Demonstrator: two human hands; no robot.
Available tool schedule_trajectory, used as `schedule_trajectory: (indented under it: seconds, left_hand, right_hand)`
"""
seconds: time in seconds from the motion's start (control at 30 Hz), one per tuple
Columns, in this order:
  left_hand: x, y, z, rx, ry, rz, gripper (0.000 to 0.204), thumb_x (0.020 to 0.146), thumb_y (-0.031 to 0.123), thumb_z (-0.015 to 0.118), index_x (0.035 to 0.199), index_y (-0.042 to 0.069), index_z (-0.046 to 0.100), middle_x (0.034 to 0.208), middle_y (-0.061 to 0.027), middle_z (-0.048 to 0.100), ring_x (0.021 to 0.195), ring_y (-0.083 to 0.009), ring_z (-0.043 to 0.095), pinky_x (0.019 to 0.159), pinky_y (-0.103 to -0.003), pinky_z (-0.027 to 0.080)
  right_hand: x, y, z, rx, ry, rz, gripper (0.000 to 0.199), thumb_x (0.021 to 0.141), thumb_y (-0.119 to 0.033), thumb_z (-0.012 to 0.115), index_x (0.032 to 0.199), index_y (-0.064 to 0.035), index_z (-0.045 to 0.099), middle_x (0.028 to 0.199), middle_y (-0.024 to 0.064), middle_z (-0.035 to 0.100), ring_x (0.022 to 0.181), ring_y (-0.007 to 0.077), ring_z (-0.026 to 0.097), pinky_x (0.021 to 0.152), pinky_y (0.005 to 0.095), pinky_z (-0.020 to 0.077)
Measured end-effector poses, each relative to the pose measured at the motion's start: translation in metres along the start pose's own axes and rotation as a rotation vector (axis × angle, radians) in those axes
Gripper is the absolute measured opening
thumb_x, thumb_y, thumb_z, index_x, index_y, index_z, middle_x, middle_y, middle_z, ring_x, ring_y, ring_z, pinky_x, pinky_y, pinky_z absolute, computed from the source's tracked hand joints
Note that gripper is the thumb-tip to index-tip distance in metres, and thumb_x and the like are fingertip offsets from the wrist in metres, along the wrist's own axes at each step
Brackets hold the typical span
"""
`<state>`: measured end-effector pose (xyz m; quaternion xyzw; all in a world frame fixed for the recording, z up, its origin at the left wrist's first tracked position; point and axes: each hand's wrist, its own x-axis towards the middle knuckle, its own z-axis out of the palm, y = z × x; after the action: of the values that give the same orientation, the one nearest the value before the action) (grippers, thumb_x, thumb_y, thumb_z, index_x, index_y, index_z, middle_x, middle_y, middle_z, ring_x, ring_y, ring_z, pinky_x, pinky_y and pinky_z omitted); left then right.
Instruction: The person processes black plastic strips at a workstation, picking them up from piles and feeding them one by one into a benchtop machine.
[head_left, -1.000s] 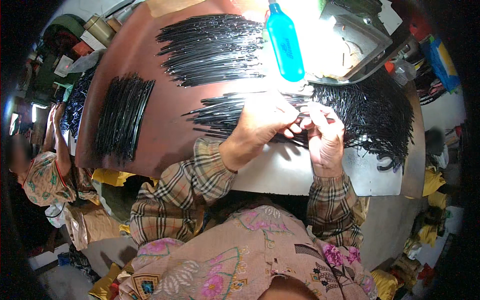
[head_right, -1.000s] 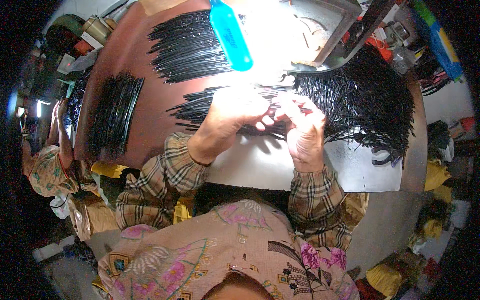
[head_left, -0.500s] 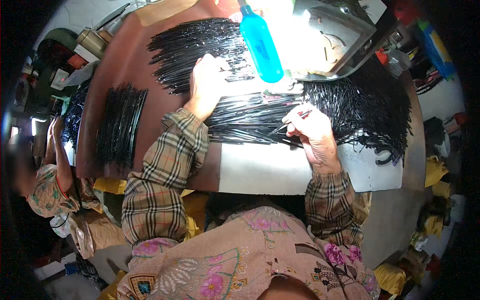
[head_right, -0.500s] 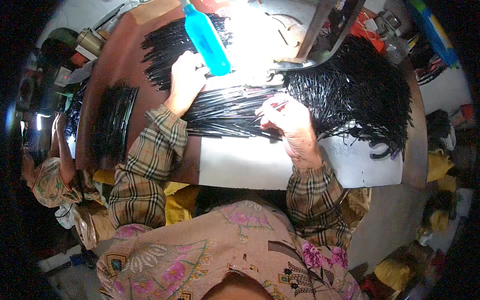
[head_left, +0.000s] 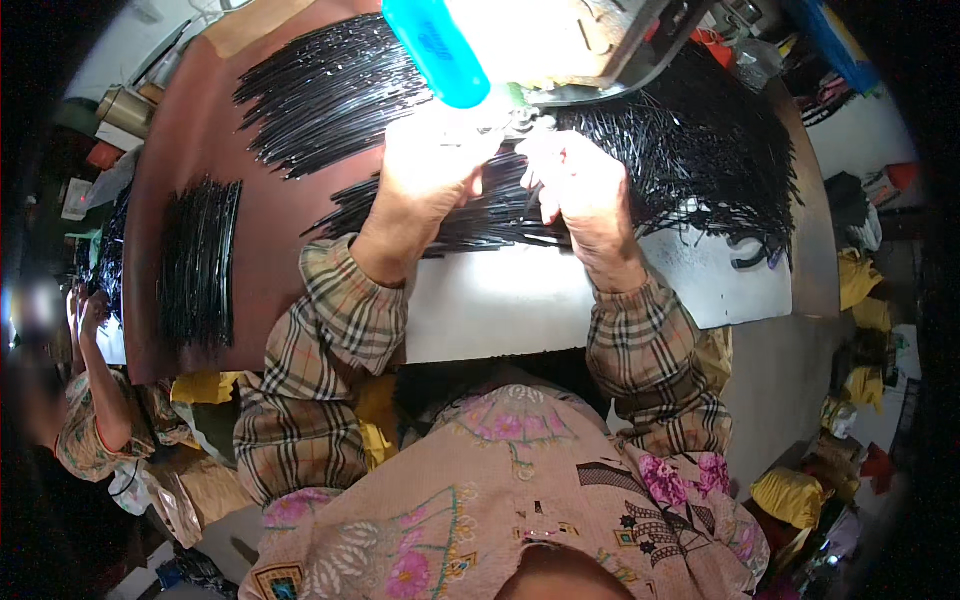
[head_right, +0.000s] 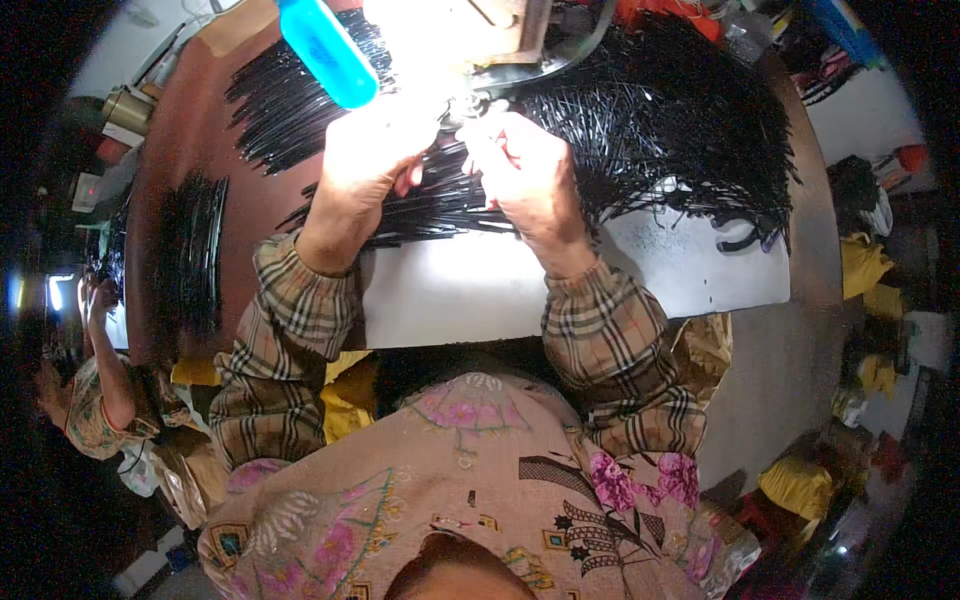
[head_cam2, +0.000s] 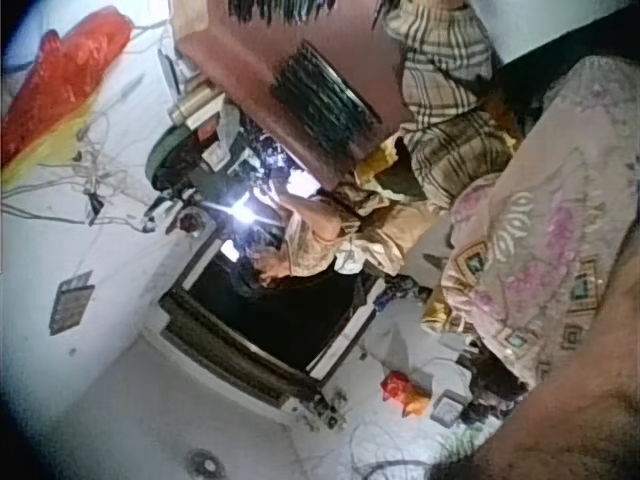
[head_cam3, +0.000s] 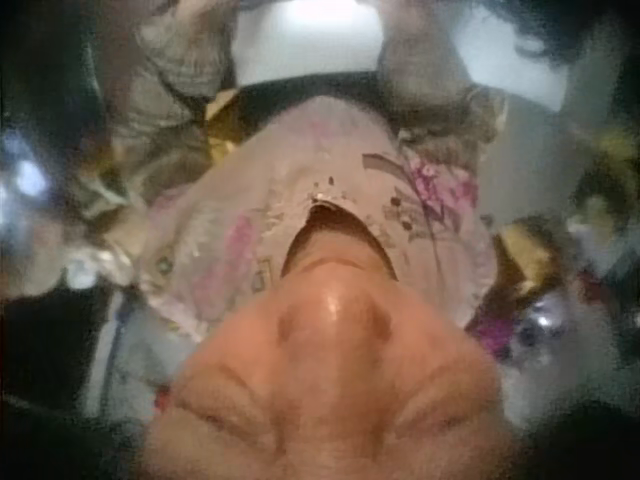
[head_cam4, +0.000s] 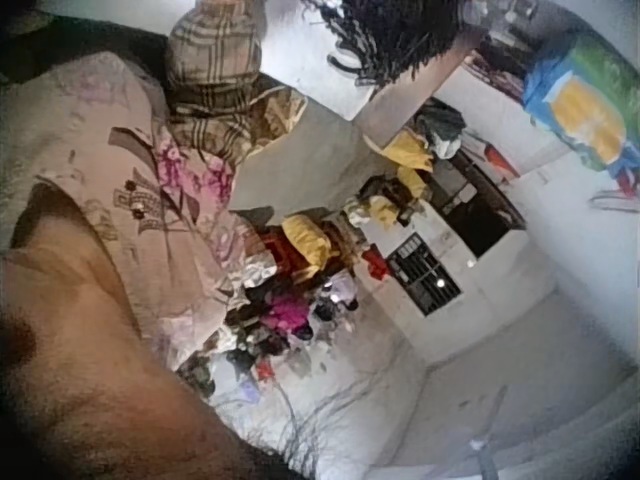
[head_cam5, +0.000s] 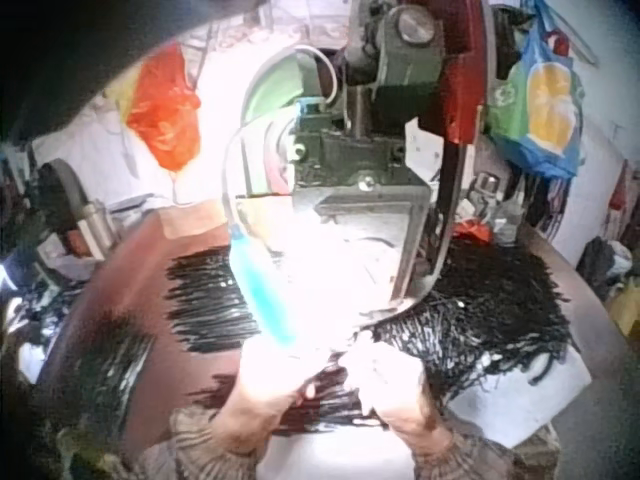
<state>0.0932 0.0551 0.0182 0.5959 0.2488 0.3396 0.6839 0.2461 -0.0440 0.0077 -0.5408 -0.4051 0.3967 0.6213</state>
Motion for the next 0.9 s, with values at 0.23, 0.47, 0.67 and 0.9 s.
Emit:
schedule_trajectory:
  seconds: [0.23, 0.47, 0.67, 0.9]
  left_hand:
    - [-0.006, -0.02, 0.019, -0.264, 0.009, -0.065, 0.021, 0.085, 0.007, 0.065, 0.103, -0.003, 0.06, 0.074, 0.0, 0.056, 0.054, -0.0059, 0.045, 0.044, -0.019, 0.034]
    - [-0.005, -0.027, 0.02, -0.315, 0.026, -0.077, 0.026, 0.085, 0.004, 0.064, 0.109, -0.005, 0.06, 0.077, -0.0009, 0.057, 0.055, -0.0069, 0.047, 0.045, -0.019, 0.035]
    - [-0.005, -0.028, 0.02, -0.299, 0.03, -0.078, 0.026, 0.085, 0.003, 0.064, 0.109, -0.005, 0.06, 0.077, -0.0012, 0.058, 0.057, -0.0076, 0.049, 0.045, -0.018, 0.036]
    - [-0.003, -0.028, 0.018, -0.291, -0.008, -0.114, 0.026, 0.085, 0.005, 0.064, 0.108, -0.005, 0.061, 0.078, -0.0015, 0.059, 0.058, -0.0081, 0.05, 0.047, -0.02, 0.038]
  right_hand:
    - [0.006, 0.015, -0.001, -0.254, 0.059, -0.188, 0.013, 0.093, -0.008, 0.054, 0.088, 0.0023, 0.06, 0.068, 0.0066, 0.061, 0.06, 0.0072, 0.057, 0.053, 0.0235, 0.0458]
    - [0.011, 0.026, -0.004, -0.324, 0.095, -0.228, 0.017, 0.094, -0.012, 0.056, 0.087, 0.0029, 0.06, 0.064, 0.0052, 0.059, 0.057, 0.0068, 0.052, 0.052, 0.0236, 0.0448]
    - [0.011, 0.028, -0.005, -0.214, 0.056, -0.176, 0.016, 0.093, -0.012, 0.056, 0.087, 0.0015, 0.061, 0.065, 0.0028, 0.058, 0.056, 0.0053, 0.05, 0.05, 0.0218, 0.0423]
    - [0.008, 0.013, -0.014, -0.011, -0.09, -0.049, 0.015, 0.093, -0.014, 0.055, 0.09, -0.0018, 0.063, 0.067, -0.0028, 0.055, 0.052, 0.0018, 0.045, 0.045, 0.0171, 0.036]
